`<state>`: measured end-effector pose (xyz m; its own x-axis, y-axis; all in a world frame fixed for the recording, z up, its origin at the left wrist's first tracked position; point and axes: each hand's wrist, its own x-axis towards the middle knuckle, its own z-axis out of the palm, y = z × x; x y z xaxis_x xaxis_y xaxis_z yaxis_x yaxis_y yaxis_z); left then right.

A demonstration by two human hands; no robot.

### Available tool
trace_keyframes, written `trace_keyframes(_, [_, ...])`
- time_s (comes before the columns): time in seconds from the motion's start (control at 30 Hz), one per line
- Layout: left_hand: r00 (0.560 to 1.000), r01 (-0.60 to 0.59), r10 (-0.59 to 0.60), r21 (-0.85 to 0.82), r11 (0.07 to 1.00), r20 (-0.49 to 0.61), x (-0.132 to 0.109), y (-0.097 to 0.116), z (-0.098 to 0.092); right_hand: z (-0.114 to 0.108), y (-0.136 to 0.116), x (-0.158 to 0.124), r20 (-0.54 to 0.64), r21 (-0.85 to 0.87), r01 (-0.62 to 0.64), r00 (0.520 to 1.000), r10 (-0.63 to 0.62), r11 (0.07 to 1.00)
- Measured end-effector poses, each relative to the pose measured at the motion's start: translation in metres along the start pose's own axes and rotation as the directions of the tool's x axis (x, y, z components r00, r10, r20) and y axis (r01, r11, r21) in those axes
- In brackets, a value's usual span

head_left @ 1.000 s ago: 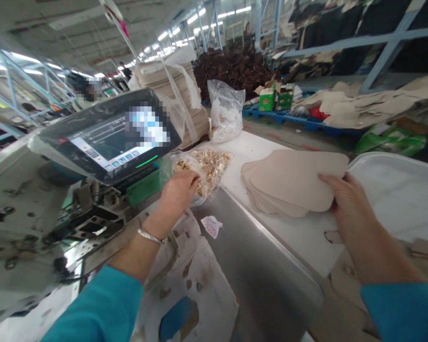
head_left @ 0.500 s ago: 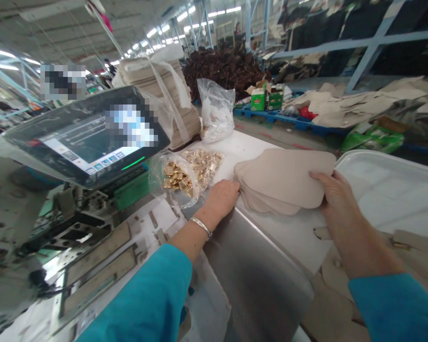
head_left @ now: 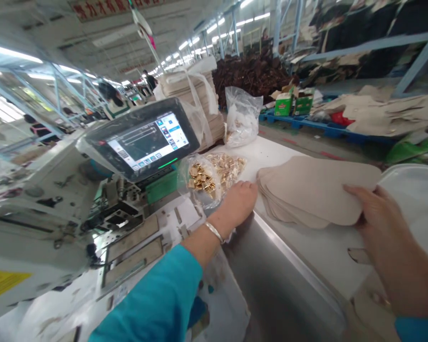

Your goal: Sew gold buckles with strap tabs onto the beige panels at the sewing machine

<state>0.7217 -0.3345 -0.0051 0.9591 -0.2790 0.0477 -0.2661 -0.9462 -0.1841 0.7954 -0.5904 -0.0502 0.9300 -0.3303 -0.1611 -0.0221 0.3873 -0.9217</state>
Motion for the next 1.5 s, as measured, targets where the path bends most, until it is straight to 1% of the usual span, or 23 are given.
trace_keyframes(0.07, [0.995, 0.086, -0.086, 0.005, 0.996, -0.049, -0.016, -0.02, -0.01, 0.0, 0.0, 0.0, 0.006, -0.009, 0.006, 1.0, -0.006, 1.0])
trace_keyframes(0.1, [0.984, 0.162, -0.161, 0.006, 0.987, -0.073, -0.024, -0.033, -0.014, 0.0, 0.0, 0.0, 0.004, -0.014, 0.0, 1.0, 0.0, 1.0])
trace_keyframes(0.17, [0.938, 0.337, -0.334, 0.016, 0.941, -0.088, -0.037, -0.062, -0.016, 0.001, 0.0, 0.0, -0.008, -0.021, -0.012, 1.0, 0.011, 1.0])
trace_keyframes(0.2, [0.918, 0.391, -0.388, 0.024, 0.92, -0.081, -0.043, -0.076, -0.015, 0.001, -0.001, -0.001, -0.014, -0.024, -0.015, 1.0, 0.015, 1.0])
trace_keyframes(0.23, [0.906, 0.421, -0.419, 0.029, 0.906, -0.066, -0.048, -0.088, -0.012, 0.001, -0.001, -0.002, -0.016, -0.029, -0.017, 1.0, 0.017, 0.999])
trace_keyframes(0.3, [0.902, 0.431, -0.43, 0.027, 0.902, -0.039, -0.054, -0.107, -0.006, 0.001, -0.002, -0.004, -0.016, -0.046, -0.017, 1.0, 0.016, 0.999])
trace_keyframes(0.37, [0.901, 0.434, -0.434, 0.018, 0.901, -0.034, -0.058, -0.115, -0.004, 0.002, -0.002, -0.005, -0.016, -0.064, -0.016, 1.0, 0.015, 0.998])
trace_keyframes(0.4, [0.899, 0.437, -0.436, 0.012, 0.899, -0.054, -0.059, -0.115, -0.005, 0.002, -0.002, -0.006, -0.014, -0.069, -0.014, 1.0, 0.013, 0.997])
trace_keyframes(0.47, [0.902, 0.409, -0.403, 0.006, 0.913, -0.156, -0.058, -0.111, -0.012, 0.003, -0.001, -0.006, -0.01, -0.072, -0.003, 1.0, 0.002, 0.997])
trace_keyframes(0.53, [0.913, 0.335, -0.313, 0.043, 0.941, -0.262, -0.053, -0.106, -0.021, 0.004, -0.001, -0.006, 0.006, -0.076, 0.011, 1.0, -0.01, 0.997])
trace_keyframes(0.57, [0.921, 0.303, -0.271, 0.078, 0.95, -0.282, -0.049, -0.105, -0.025, 0.004, 0.0, -0.006, 0.011, -0.078, 0.018, 1.0, -0.017, 0.997])
trace_keyframes(0.6, [0.932, 0.285, -0.247, 0.114, 0.952, -0.265, -0.044, -0.105, -0.028, 0.004, 0.0, -0.006, 0.009, -0.078, 0.021, 1.0, -0.02, 0.997])
trace_keyframes(0.67, [0.952, 0.289, -0.266, 0.157, 0.944, -0.155, -0.032, -0.107, -0.033, 0.005, 0.0, -0.005, 0.006, -0.077, 0.024, 1.0, -0.024, 0.997])
trace_keyframes(0.73, [0.95, 0.311, -0.301, 0.163, 0.936, -0.082, -0.022, -0.109, -0.036, 0.004, 0.001, -0.005, -0.006, -0.082, 0.019, 1.0, -0.02, 0.996])
trace_keyframes(0.8, [0.949, 0.311, -0.296, 0.153, 0.938, -0.111, -0.021, -0.106, -0.039, 0.004, 0.001, -0.005, -0.007, -0.1, 0.015, 1.0, -0.016, 0.995])
trace_keyframes(0.87, [0.953, 0.283, -0.262, 0.133, 0.95, -0.154, -0.03, -0.097, -0.043, 0.003, 0.001, -0.005, 0.002, -0.116, 0.018, 1.0, -0.018, 0.993])
trace_keyframes(0.9, [0.961, 0.257, -0.241, 0.114, 0.96, -0.139, -0.038, -0.092, -0.045, 0.003, 0.0, -0.005, 0.007, -0.12, 0.02, 1.0, -0.02, 0.993])
trace_keyframes(0.93, [0.97, 0.231, -0.222, 0.089, 0.969, -0.097, -0.047, -0.087, -0.046, 0.003, 0.0, -0.006, 0.01, -0.124, 0.023, 1.0, -0.022, 0.992])
trace_keyframes(1.0, [0.98, 0.193, -0.195, 0.041, 0.98, 0.036, -0.067, -0.079, -0.043, 0.004, -0.002, -0.008, 0.009, -0.136, 0.018, 1.0, -0.017, 0.99])
trace_keyframes(1.07, [0.971, 0.178, -0.179, 0.021, 0.984, 0.159, -0.086, -0.076, -0.035, 0.005, -0.003, -0.01, 0.0, -0.154, 0.008, 1.0, -0.008, 0.988])
trace_keyframes(1.17, [0.953, 0.161, -0.161, 0.02, 0.987, 0.258, -0.102, -0.078, -0.018, 0.006, -0.004, -0.013, -0.006, -0.164, 0.009, 1.0, -0.01, 0.986])
trace_keyframes(1.3, [0.95, 0.16, -0.161, 0.026, 0.987, 0.269, -0.104, -0.08, -0.001, 0.004, -0.001, -0.011, 0.028, -0.128, 0.054, 0.998, -0.051, 0.99])
trace_keyframes(1.5, [0.951, 0.175, -0.176, 0.029, 0.984, 0.253, -0.1, -0.079, 0.001, 0.003, 0.002, -0.01, 0.055, -0.109, 0.068, 0.997, -0.062, 0.992])
